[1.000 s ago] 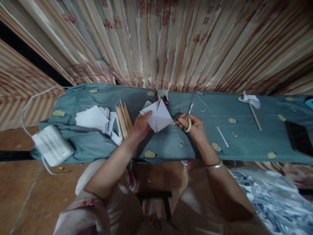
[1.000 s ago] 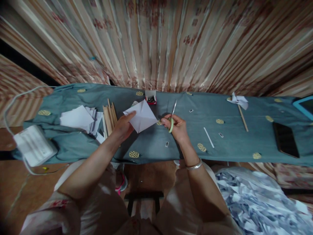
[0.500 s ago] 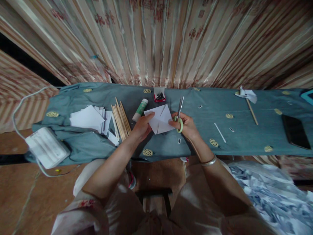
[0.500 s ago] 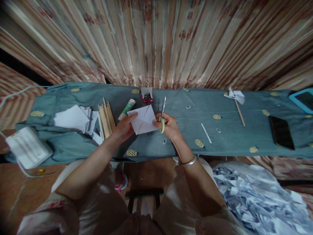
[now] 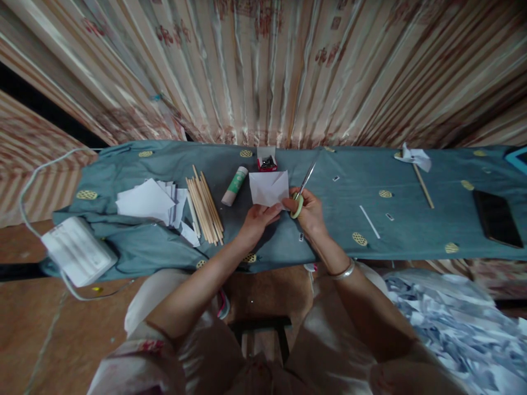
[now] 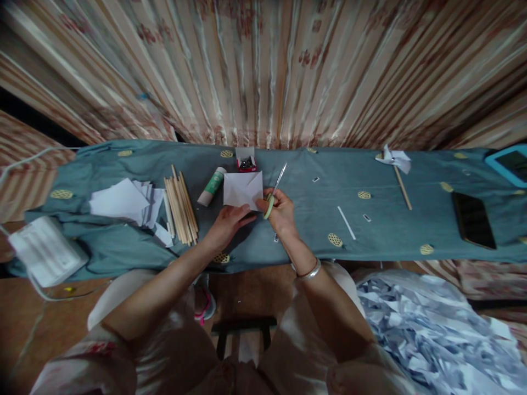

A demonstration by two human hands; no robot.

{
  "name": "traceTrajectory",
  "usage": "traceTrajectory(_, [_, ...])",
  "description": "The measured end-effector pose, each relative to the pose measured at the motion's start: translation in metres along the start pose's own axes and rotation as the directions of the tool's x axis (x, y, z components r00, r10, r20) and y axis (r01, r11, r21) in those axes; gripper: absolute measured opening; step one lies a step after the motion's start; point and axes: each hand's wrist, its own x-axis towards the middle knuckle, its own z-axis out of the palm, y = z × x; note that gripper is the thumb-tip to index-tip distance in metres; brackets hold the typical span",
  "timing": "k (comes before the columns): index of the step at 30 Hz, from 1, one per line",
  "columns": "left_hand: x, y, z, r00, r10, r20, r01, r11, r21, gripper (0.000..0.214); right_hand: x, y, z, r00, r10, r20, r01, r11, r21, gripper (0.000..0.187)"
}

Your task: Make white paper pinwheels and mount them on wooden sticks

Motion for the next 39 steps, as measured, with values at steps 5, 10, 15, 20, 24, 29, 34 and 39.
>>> traceTrajectory(5, [-0.002, 0.001, 0.004, 0.992, 0.063, -0.105, -0.069, 0.996, -0.057, 0.024, -0.003, 0.002, 0.004, 0.999, 0.025, 0.031, -0.025, 1.000, -0.009, 0.048])
traceTrajectory(10, [0.000, 0.009, 0.005, 0.985, 0.053, -0.165, -0.074, 0.989, -0.126, 0.018, -0.005, 0.005, 0.005, 0.997, -0.016, 0.079, 0.021, 0.997, -0.069, 0.044])
traceTrajectory(15, [0.002, 0.011, 0.004, 0.977, 0.064, -0.203, -0.095, 0.984, -0.147, 0.016, -0.009, 0.005, 0.009, 0.996, 0.001, 0.091, 0.004, 0.998, -0.055, 0.048])
traceTrajectory(20, [0.008, 0.018, -0.003, 0.966, 0.083, -0.245, -0.124, 0.980, -0.156, 0.010, -0.013, 0.003, 0.011, 0.993, 0.008, 0.118, 0.000, 0.998, -0.065, 0.049])
traceTrajectory(24, [0.014, 0.031, -0.009, 0.957, 0.101, -0.270, -0.154, 0.971, -0.181, 0.009, -0.016, 0.002, 0.007, 0.978, 0.056, 0.203, -0.029, 0.991, -0.131, 0.053])
traceTrajectory(29, [0.017, 0.046, -0.013, 0.954, 0.120, -0.274, -0.178, 0.964, -0.199, 0.021, -0.023, -0.001, 0.001, 0.905, 0.177, 0.386, -0.098, 0.972, -0.216, 0.056])
traceTrajectory(34, [0.016, 0.054, -0.011, 0.954, 0.105, -0.280, -0.174, 0.957, -0.231, 0.030, -0.029, -0.002, -0.006, 0.782, 0.268, 0.563, -0.119, 0.951, -0.286, 0.052])
traceTrajectory(39, [0.014, 0.056, -0.008, 0.963, 0.083, -0.255, -0.156, 0.947, -0.281, 0.035, -0.029, -0.003, -0.006, 0.736, 0.285, 0.614, -0.099, 0.943, -0.318, 0.047])
